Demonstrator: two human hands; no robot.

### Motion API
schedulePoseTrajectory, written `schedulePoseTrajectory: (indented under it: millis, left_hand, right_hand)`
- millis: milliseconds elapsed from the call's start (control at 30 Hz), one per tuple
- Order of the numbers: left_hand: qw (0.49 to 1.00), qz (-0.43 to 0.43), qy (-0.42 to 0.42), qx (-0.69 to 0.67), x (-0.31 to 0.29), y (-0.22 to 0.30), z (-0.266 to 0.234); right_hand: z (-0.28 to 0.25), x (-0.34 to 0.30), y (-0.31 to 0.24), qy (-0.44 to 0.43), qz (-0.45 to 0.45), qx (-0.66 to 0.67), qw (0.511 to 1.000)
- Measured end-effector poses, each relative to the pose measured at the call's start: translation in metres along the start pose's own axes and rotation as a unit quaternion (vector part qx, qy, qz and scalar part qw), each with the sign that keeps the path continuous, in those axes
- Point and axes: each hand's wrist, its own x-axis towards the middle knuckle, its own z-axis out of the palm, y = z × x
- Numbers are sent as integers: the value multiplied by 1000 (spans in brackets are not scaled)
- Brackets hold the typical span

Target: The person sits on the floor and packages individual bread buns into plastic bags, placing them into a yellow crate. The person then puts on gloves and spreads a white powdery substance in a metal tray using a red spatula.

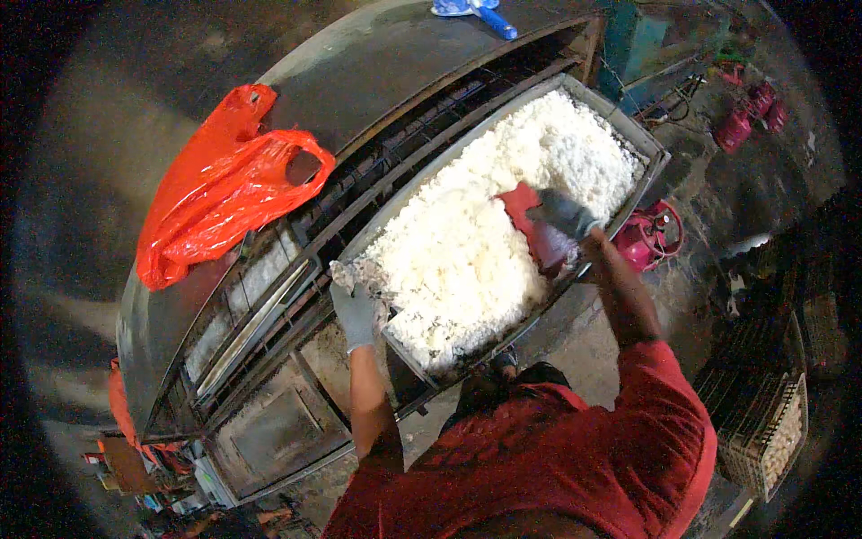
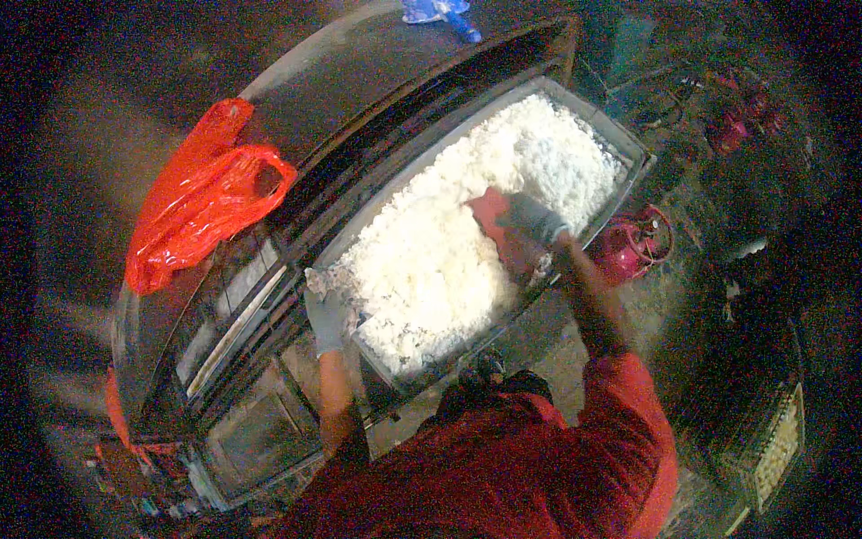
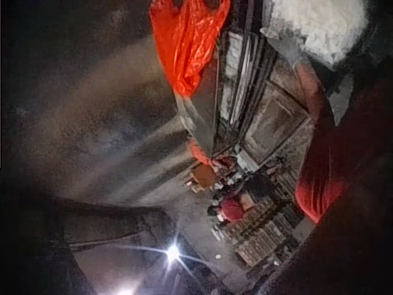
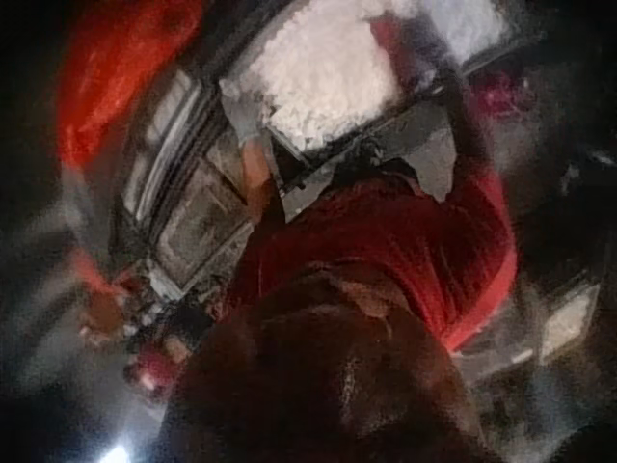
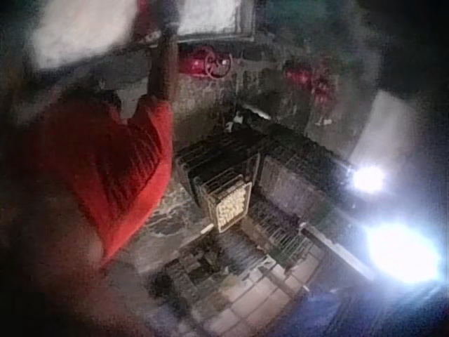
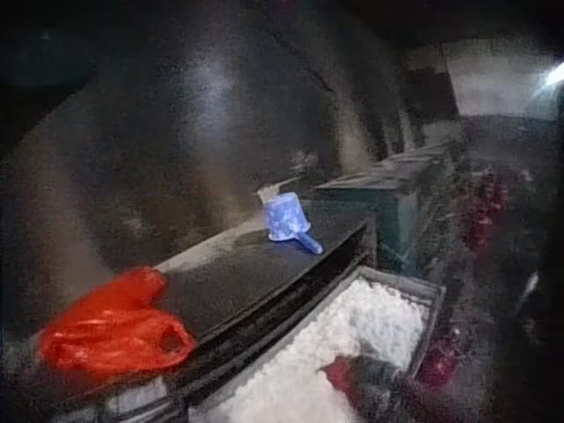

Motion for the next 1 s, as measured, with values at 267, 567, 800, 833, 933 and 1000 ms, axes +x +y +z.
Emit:
schedulePoseTrajectory:
  millis: [267,567,800,833,933,1000]
  left_hand:
    - [924,-76,55,-371,-12,-5,-4]
    - [898,-115,48,-422,29,-39,-33]
    - [992,80,39,-84,22,20,-14]
    - [993,80,68,-59,20,10,-25]
    - [990,96,103,-10,31,-11,-31]
    - [990,133,54,-7,33,5,-11]
  right_hand:
    - [59,46,27,85,-417,-224,877]
    - [19,-27,-254,-107,-397,-52,910]
    - [-13,-118,-248,-104,-408,-98,902]
    - [-18,-119,-259,-136,-421,-105,890]
    - [-2,-130,-272,-280,-386,-110,872]
    - [75,-140,-217,-142,-502,-174,835]
